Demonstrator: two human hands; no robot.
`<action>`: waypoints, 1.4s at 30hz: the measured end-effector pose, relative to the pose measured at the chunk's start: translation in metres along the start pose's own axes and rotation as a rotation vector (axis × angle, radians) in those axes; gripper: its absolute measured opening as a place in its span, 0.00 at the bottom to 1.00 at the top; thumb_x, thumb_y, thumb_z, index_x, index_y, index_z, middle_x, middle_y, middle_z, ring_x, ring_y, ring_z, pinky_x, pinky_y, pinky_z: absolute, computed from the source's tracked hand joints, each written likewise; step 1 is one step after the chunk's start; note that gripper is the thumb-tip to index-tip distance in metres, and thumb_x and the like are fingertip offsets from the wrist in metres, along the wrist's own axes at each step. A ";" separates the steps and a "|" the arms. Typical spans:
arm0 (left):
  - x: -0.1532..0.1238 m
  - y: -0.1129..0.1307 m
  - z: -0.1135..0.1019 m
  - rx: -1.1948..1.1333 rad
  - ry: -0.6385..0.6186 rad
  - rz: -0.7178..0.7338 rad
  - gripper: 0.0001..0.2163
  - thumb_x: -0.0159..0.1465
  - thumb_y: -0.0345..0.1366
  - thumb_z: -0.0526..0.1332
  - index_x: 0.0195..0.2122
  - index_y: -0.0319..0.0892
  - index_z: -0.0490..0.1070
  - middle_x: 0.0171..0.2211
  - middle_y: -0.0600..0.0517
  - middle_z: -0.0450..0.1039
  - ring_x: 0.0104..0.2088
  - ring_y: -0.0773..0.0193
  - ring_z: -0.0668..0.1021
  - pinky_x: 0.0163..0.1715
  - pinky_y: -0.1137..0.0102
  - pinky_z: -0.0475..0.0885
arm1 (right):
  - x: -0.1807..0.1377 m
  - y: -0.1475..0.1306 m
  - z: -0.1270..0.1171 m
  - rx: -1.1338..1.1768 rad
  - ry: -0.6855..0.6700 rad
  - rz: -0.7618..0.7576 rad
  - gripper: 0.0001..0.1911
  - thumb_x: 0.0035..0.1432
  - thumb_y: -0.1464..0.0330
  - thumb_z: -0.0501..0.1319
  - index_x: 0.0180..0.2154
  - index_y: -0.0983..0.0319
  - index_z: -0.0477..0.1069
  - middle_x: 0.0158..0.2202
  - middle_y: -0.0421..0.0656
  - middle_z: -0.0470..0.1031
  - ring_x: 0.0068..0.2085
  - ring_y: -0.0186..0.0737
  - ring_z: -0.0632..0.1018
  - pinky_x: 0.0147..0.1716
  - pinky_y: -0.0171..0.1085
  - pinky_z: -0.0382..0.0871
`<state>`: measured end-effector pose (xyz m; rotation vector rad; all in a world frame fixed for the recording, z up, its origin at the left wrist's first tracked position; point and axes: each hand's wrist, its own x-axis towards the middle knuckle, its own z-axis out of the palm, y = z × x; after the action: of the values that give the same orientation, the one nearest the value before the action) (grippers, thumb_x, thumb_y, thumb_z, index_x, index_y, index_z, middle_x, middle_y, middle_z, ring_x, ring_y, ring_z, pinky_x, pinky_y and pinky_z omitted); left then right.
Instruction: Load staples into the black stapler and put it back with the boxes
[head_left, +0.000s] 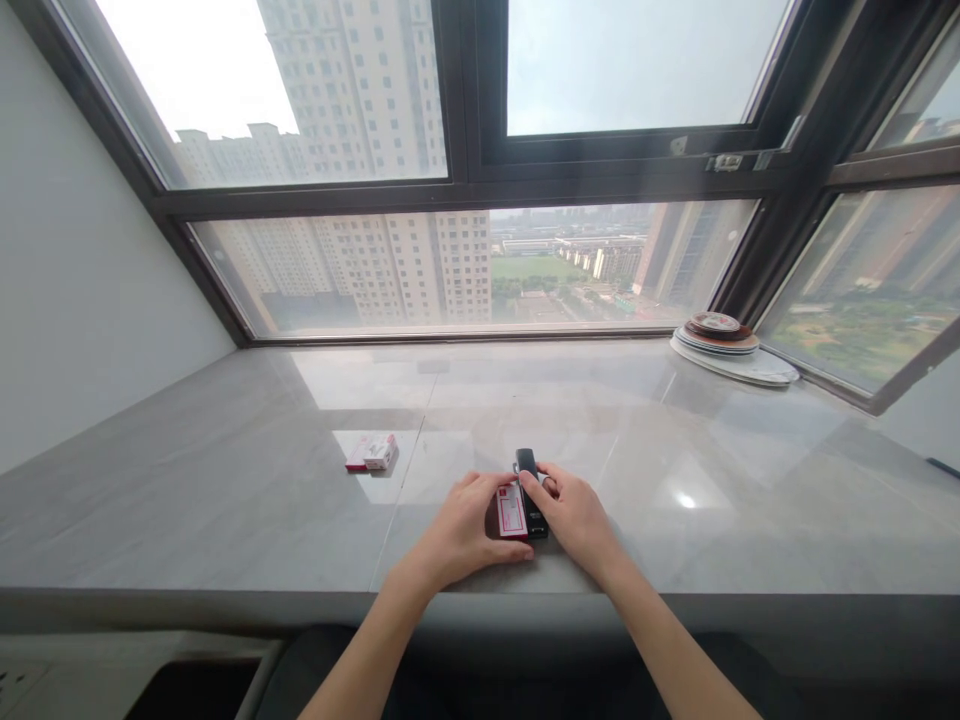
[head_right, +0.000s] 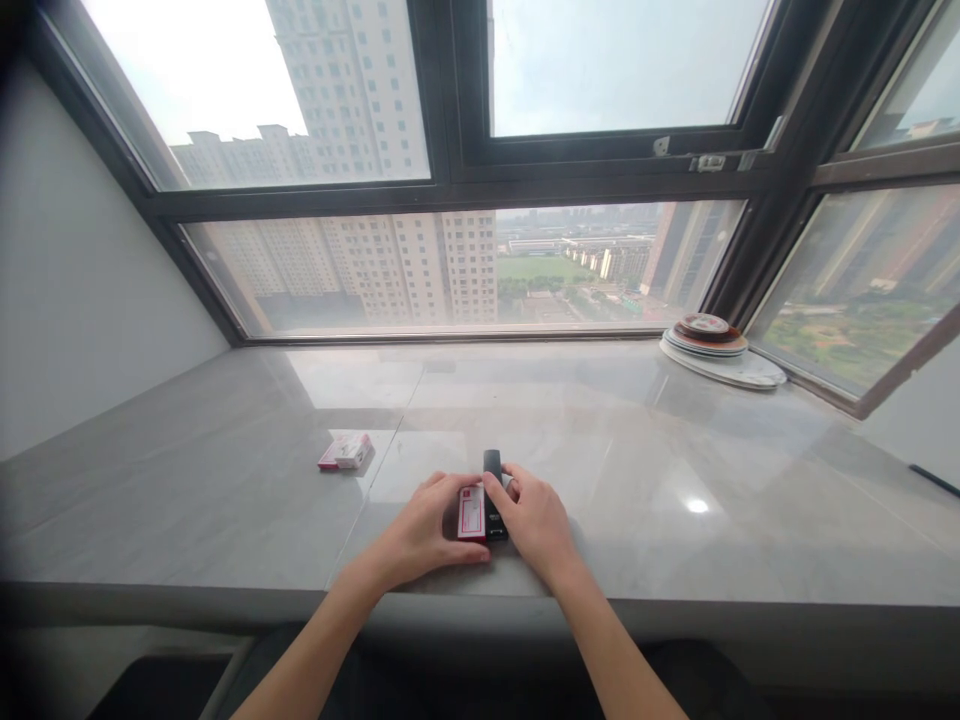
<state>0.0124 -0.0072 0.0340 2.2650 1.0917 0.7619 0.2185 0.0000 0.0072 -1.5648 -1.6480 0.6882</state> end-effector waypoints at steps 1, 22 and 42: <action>-0.001 -0.001 -0.005 -0.004 0.020 0.008 0.35 0.55 0.52 0.75 0.63 0.53 0.68 0.56 0.47 0.73 0.56 0.49 0.72 0.56 0.58 0.70 | 0.000 0.000 0.000 -0.001 0.006 0.003 0.31 0.65 0.43 0.54 0.52 0.60 0.78 0.23 0.39 0.72 0.28 0.42 0.74 0.28 0.35 0.59; -0.098 -0.114 -0.147 0.234 0.046 -0.553 0.29 0.51 0.54 0.70 0.51 0.46 0.73 0.50 0.49 0.75 0.47 0.52 0.76 0.47 0.63 0.73 | 0.000 0.002 0.004 0.020 0.013 0.012 0.30 0.66 0.43 0.54 0.50 0.58 0.78 0.22 0.35 0.63 0.26 0.38 0.67 0.27 0.35 0.56; 0.004 -0.009 0.000 -0.078 0.015 -0.105 0.35 0.49 0.47 0.78 0.58 0.51 0.70 0.51 0.51 0.77 0.49 0.52 0.78 0.47 0.64 0.72 | -0.005 -0.007 -0.003 -0.012 0.017 -0.004 0.35 0.66 0.43 0.52 0.55 0.63 0.77 0.23 0.39 0.70 0.28 0.41 0.72 0.29 0.35 0.60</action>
<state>0.0097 0.0016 0.0293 2.1222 1.1577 0.7668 0.2166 -0.0060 0.0138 -1.5710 -1.6456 0.6623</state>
